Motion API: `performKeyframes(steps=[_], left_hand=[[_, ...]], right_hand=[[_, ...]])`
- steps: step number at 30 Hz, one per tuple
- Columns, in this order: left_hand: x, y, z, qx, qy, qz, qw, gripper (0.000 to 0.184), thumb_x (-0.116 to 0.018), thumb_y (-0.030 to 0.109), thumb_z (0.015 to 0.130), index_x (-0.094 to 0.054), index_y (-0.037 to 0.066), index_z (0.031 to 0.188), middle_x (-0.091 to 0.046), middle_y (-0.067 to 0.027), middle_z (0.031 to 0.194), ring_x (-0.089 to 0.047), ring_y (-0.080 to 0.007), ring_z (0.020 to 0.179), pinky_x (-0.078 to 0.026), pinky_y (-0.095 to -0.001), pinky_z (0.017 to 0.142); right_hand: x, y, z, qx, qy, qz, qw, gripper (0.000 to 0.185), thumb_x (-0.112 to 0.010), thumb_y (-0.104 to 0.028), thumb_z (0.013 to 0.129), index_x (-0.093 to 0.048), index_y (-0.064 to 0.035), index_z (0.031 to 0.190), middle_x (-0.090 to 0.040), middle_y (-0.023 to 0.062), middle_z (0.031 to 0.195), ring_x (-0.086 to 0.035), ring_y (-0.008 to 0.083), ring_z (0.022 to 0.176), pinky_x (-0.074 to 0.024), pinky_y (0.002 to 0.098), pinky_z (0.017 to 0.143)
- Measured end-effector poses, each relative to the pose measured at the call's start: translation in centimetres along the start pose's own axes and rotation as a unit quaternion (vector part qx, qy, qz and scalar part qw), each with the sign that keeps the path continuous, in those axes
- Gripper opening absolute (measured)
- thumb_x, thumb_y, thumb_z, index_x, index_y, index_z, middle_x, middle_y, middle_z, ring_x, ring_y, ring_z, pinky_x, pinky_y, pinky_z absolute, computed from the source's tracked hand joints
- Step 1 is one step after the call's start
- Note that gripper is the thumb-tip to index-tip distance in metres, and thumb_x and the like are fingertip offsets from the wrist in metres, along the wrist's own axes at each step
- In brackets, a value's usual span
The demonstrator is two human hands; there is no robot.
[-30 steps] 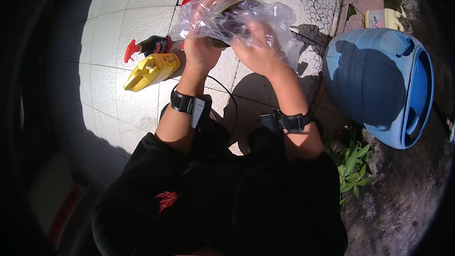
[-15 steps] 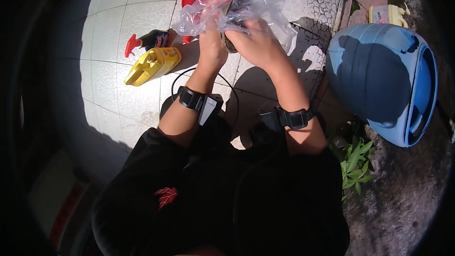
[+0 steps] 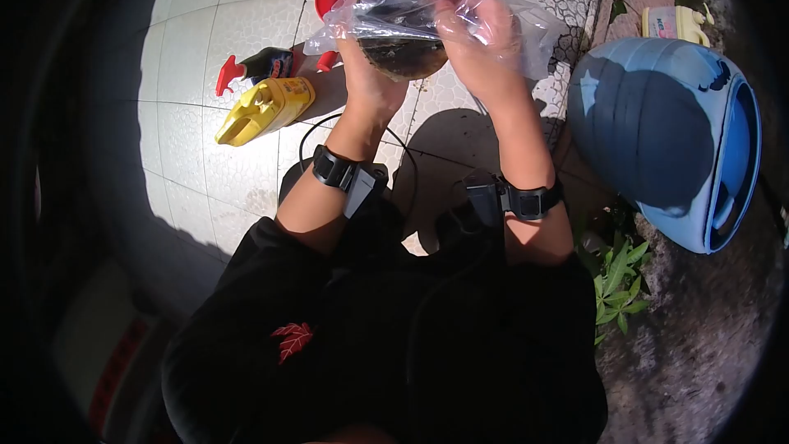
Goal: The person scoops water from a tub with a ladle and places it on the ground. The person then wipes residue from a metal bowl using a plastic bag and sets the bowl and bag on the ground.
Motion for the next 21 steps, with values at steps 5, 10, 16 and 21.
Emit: performKeyframes(steps=[5, 10, 16, 21], left_hand=[[-0.3, 0.4, 0.0, -0.086, -0.005, 0.041, 0.995, 0.05, -0.035, 0.045, 0.095, -0.041, 0.008, 0.129, -0.05, -0.0079, 0.122, -0.05, -0.02, 0.11, -0.041, -0.0346, 0.094], [-0.1, 1.8, -0.3, -0.189, 0.008, 0.185, 0.964, 0.042, -0.035, 0.037, 0.096, -0.044, 0.005, 0.121, -0.049, -0.0086, 0.116, -0.051, -0.0182, 0.106, -0.041, -0.0321, 0.091], [-1.1, 2.4, -0.8, -0.227, -0.002, 0.152, 0.962, 0.04, -0.039, 0.032, 0.094, -0.049, -0.001, 0.115, -0.052, -0.0128, 0.111, -0.049, -0.0211, 0.103, -0.037, -0.0336, 0.092], [-1.7, 2.8, -0.8, -0.255, -0.007, 0.161, 0.953, 0.049, -0.041, 0.04, 0.092, -0.048, -0.002, 0.116, -0.052, -0.0132, 0.112, -0.05, -0.0212, 0.105, -0.038, -0.034, 0.092]], right_hand=[[-0.1, -0.5, -0.6, 0.149, 0.089, -0.022, 0.985, 0.02, -0.055, -0.001, 0.084, -0.056, -0.0001, 0.104, -0.061, 0.007, 0.106, -0.053, 0.0123, 0.092, -0.0419, 0.0251, 0.082], [-1.2, -2.1, -2.2, 0.17, 0.129, 0.027, 0.977, 0.019, -0.052, -0.004, 0.085, -0.055, 0.0032, 0.102, -0.059, 0.0132, 0.11, -0.052, 0.0167, 0.097, -0.0411, 0.0277, 0.085], [-0.4, -0.7, -3.2, 0.097, 0.216, 0.127, 0.963, 0.048, -0.05, -0.002, 0.08, -0.042, 0.0013, 0.128, -0.046, 0.0136, 0.129, -0.049, 0.023, 0.114, -0.0454, 0.0337, 0.091], [0.2, 2.1, -3.6, 0.095, 0.247, 0.218, 0.939, 0.045, -0.049, -0.009, 0.086, -0.039, 0.001, 0.129, -0.048, 0.0129, 0.128, -0.049, 0.0216, 0.114, -0.0431, 0.0357, 0.094]])
Point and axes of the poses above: each hand's wrist, its own z-axis towards the middle knuckle, its own x-axis out of the back of the hand, y = z × x, the point moved 1 cm from there along z, towards the middle knuckle
